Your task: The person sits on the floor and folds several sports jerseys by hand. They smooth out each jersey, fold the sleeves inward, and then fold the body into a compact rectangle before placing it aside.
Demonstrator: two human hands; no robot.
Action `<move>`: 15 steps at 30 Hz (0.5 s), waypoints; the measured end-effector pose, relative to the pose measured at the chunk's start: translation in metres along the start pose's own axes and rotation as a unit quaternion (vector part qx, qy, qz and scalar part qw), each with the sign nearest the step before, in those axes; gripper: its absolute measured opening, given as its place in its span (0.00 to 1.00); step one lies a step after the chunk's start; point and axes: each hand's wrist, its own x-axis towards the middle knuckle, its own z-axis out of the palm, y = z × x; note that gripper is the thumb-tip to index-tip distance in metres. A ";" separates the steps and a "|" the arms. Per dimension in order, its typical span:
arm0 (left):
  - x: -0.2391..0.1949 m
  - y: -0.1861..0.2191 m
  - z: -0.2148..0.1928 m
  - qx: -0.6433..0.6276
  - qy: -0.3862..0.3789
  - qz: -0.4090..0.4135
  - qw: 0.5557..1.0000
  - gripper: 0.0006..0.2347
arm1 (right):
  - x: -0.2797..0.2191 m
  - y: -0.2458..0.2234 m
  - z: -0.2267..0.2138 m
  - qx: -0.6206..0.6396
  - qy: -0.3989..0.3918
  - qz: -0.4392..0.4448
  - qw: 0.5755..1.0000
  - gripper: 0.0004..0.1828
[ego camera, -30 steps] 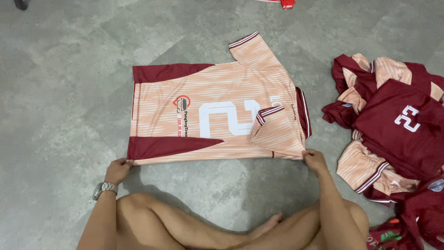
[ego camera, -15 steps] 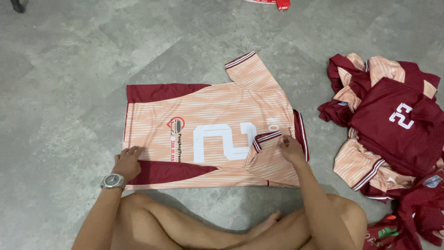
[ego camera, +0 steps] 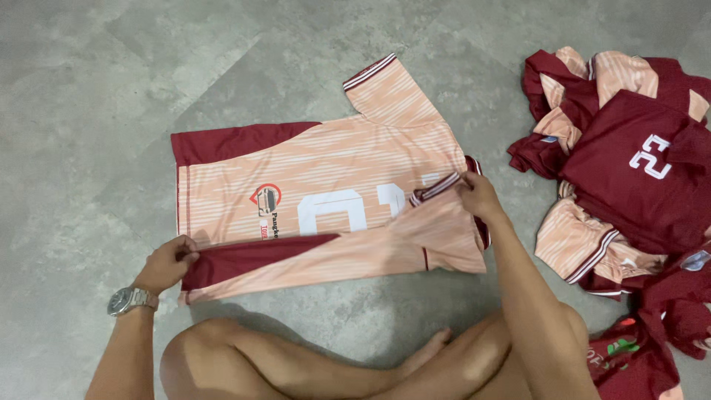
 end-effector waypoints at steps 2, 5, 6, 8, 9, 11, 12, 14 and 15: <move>0.004 0.003 0.002 -0.066 0.035 0.003 0.997 0.06 | 0.010 -0.004 -0.001 -0.001 0.095 0.005 0.995 0.13; -0.005 0.004 0.023 -0.105 0.276 0.047 0.954 0.14 | -0.007 0.018 0.009 0.044 0.125 0.039 0.990 0.18; -0.008 0.000 0.030 -0.106 0.253 -0.031 0.961 0.21 | -0.018 0.031 0.012 0.004 0.072 0.060 0.996 0.18; -0.013 -0.003 0.037 -0.110 0.234 -0.111 0.960 0.28 | -0.047 0.029 0.006 -0.037 0.019 0.074 0.996 0.18; -0.020 -0.005 0.036 -0.153 0.167 -0.135 0.965 0.28 | -0.072 0.017 -0.001 -0.069 -0.033 0.101 0.992 0.24; -0.034 -0.009 0.037 -0.197 0.102 -0.159 0.962 0.28 | -0.108 -0.002 -0.013 -0.101 -0.086 0.124 0.983 0.30; -0.042 -0.012 0.038 -0.174 0.081 -0.165 0.968 0.31 | -0.121 -0.008 -0.019 -0.086 -0.106 0.139 0.981 0.32; -0.054 -0.018 0.039 -0.149 0.069 -0.169 0.972 0.33 | -0.122 0.012 -0.014 -0.065 -0.123 0.147 0.979 0.34; -0.055 -0.018 0.040 -0.153 0.078 -0.153 0.973 0.27 | -0.112 0.039 -0.007 -0.042 -0.103 0.155 0.982 0.32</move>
